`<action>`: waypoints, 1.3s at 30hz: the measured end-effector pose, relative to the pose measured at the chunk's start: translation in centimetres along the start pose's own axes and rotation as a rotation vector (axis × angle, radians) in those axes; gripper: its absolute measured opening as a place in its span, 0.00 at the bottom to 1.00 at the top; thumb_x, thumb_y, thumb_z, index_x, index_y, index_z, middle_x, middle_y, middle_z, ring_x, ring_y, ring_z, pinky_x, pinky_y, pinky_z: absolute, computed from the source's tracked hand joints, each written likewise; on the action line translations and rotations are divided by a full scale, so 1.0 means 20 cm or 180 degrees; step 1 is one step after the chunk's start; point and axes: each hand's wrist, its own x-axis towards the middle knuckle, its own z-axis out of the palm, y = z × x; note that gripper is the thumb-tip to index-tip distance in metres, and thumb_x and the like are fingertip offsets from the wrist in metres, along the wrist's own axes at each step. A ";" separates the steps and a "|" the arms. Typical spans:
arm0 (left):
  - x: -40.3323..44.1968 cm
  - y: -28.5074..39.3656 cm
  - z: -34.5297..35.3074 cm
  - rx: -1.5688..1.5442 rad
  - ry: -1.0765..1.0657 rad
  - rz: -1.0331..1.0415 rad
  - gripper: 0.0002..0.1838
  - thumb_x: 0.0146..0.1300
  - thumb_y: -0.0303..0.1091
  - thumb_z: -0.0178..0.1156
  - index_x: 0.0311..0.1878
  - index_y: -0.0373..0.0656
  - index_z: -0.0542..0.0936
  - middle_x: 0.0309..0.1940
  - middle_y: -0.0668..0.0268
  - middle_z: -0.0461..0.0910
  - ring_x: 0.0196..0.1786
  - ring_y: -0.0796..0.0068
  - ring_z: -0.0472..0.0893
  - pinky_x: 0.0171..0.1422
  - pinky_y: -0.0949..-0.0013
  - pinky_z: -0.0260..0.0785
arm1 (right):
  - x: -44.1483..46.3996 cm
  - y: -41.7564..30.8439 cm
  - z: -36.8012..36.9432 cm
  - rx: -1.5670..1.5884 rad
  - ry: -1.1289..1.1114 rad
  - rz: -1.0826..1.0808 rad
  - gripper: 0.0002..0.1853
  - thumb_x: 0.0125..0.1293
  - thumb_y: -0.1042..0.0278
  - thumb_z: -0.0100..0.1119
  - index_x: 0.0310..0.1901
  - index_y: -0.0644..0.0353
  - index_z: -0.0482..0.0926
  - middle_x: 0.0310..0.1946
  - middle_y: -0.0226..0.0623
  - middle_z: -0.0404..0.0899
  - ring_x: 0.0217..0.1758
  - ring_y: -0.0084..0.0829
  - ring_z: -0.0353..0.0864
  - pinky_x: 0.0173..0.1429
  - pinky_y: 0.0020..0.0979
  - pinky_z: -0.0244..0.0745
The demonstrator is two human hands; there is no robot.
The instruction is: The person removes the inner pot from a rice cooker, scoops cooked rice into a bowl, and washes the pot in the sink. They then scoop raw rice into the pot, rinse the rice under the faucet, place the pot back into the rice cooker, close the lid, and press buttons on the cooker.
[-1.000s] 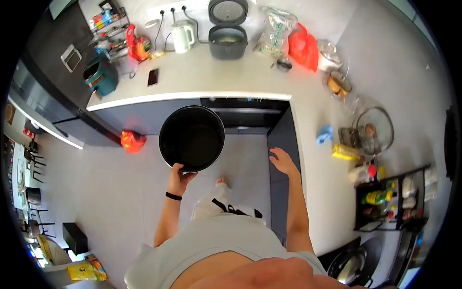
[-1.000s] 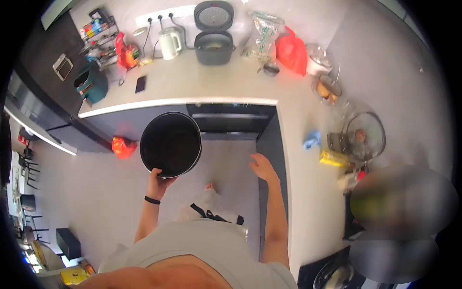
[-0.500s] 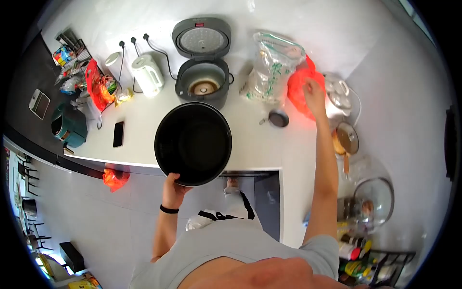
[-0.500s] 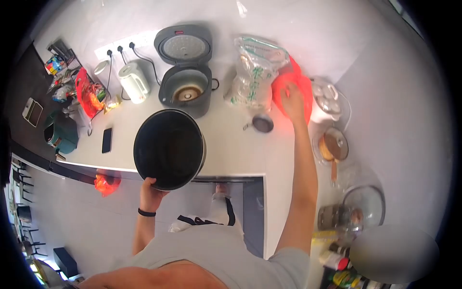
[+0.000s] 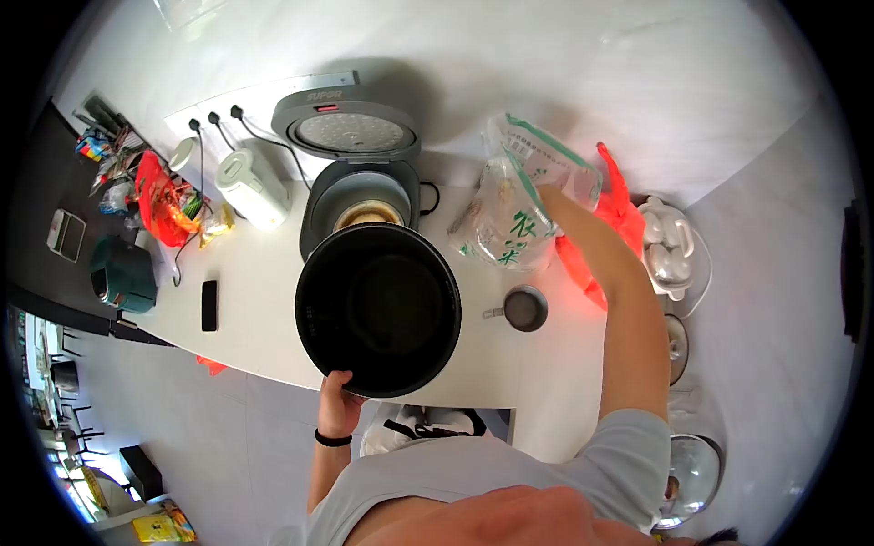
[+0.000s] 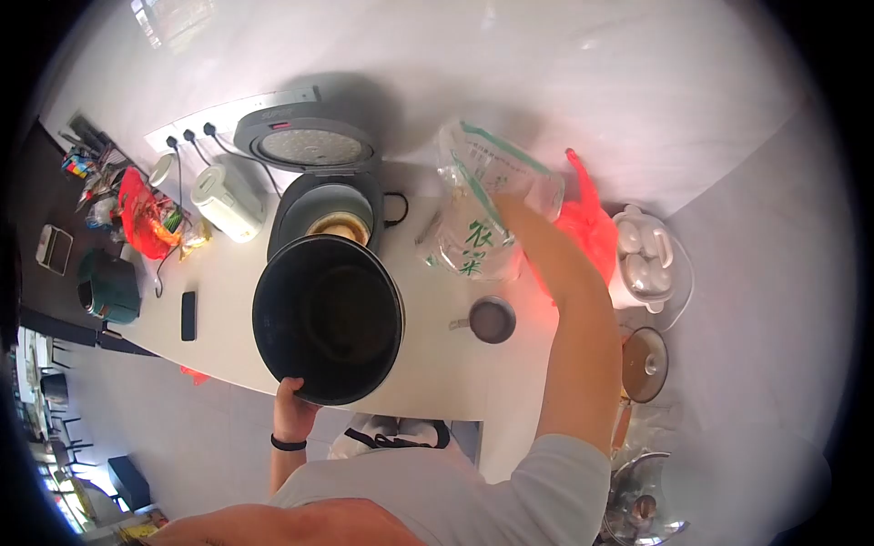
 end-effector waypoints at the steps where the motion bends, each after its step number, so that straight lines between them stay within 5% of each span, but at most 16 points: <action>1: 0.03 0.01 0.04 0.0039 -0.0031 -0.0007 0.17 0.60 0.32 0.47 0.49 0.33 0.75 0.39 0.61 0.82 0.38 0.67 0.82 0.40 0.65 0.76 | 0.01 0.01 0.03 0.0033 -0.0070 0.0027 0.15 0.59 0.63 0.54 0.46 0.58 0.81 0.44 0.40 0.82 0.40 0.41 0.84 0.44 0.38 0.79; 8: 0.16 -0.02 0.08 0.0069 -0.0071 0.0033 0.16 0.60 0.29 0.49 0.50 0.35 0.73 0.38 0.64 0.81 0.36 0.71 0.81 0.37 0.69 0.75 | 0.07 -0.01 0.11 0.0266 -0.0412 0.0134 0.15 0.59 0.65 0.54 0.45 0.59 0.80 0.43 0.40 0.81 0.39 0.40 0.84 0.43 0.37 0.79; 11: 0.19 -0.03 0.02 0.0395 -0.0237 -0.0080 0.25 0.58 0.33 0.49 0.59 0.34 0.70 0.52 0.58 0.78 0.52 0.63 0.80 0.55 0.61 0.75 | 0.09 -0.03 0.13 0.0353 -0.0512 0.0165 0.14 0.58 0.66 0.54 0.45 0.59 0.80 0.43 0.41 0.81 0.39 0.40 0.84 0.43 0.37 0.79; 17: 0.22 -0.06 -0.04 0.0406 -0.0149 -0.0152 0.27 0.57 0.29 0.49 0.62 0.35 0.67 0.54 0.58 0.76 0.53 0.63 0.79 0.56 0.61 0.75 | 0.12 -0.06 0.18 0.0591 -0.0689 0.0241 0.14 0.58 0.68 0.54 0.45 0.60 0.80 0.42 0.41 0.81 0.38 0.40 0.84 0.42 0.37 0.80; 20: 0.19 0.04 0.15 0.0107 0.0277 -0.0246 0.22 0.56 0.25 0.51 0.57 0.40 0.69 0.37 0.70 0.76 0.34 0.80 0.75 0.35 0.77 0.67 | 0.12 -0.08 0.19 0.0684 -0.0750 0.0305 0.14 0.57 0.69 0.54 0.45 0.60 0.79 0.42 0.42 0.81 0.38 0.40 0.84 0.41 0.37 0.80; 23: 0.22 0.01 0.00 0.0563 0.0026 -0.0277 0.25 0.56 0.26 0.49 0.60 0.36 0.68 0.51 0.59 0.77 0.53 0.64 0.79 0.56 0.61 0.74 | 0.12 -0.10 0.22 0.0822 -0.0806 0.0352 0.14 0.57 0.70 0.54 0.45 0.60 0.79 0.42 0.42 0.81 0.37 0.39 0.84 0.41 0.37 0.80; 27: 0.21 0.00 -0.02 0.0510 0.0059 -0.0257 0.23 0.56 0.26 0.50 0.57 0.36 0.69 0.47 0.61 0.78 0.49 0.65 0.80 0.53 0.62 0.75 | 0.11 -0.10 0.27 0.1158 -0.0878 0.0428 0.14 0.57 0.71 0.54 0.45 0.61 0.79 0.41 0.42 0.81 0.37 0.39 0.84 0.40 0.37 0.80; 39: 0.25 0.09 0.07 0.0488 -0.0440 -0.0408 0.29 0.58 0.25 0.49 0.65 0.40 0.60 0.48 0.61 0.75 0.45 0.69 0.80 0.45 0.64 0.80 | -0.07 0.07 0.05 0.4090 -0.0788 0.0665 0.15 0.54 0.77 0.53 0.46 0.63 0.76 0.39 0.45 0.79 0.34 0.39 0.84 0.37 0.36 0.81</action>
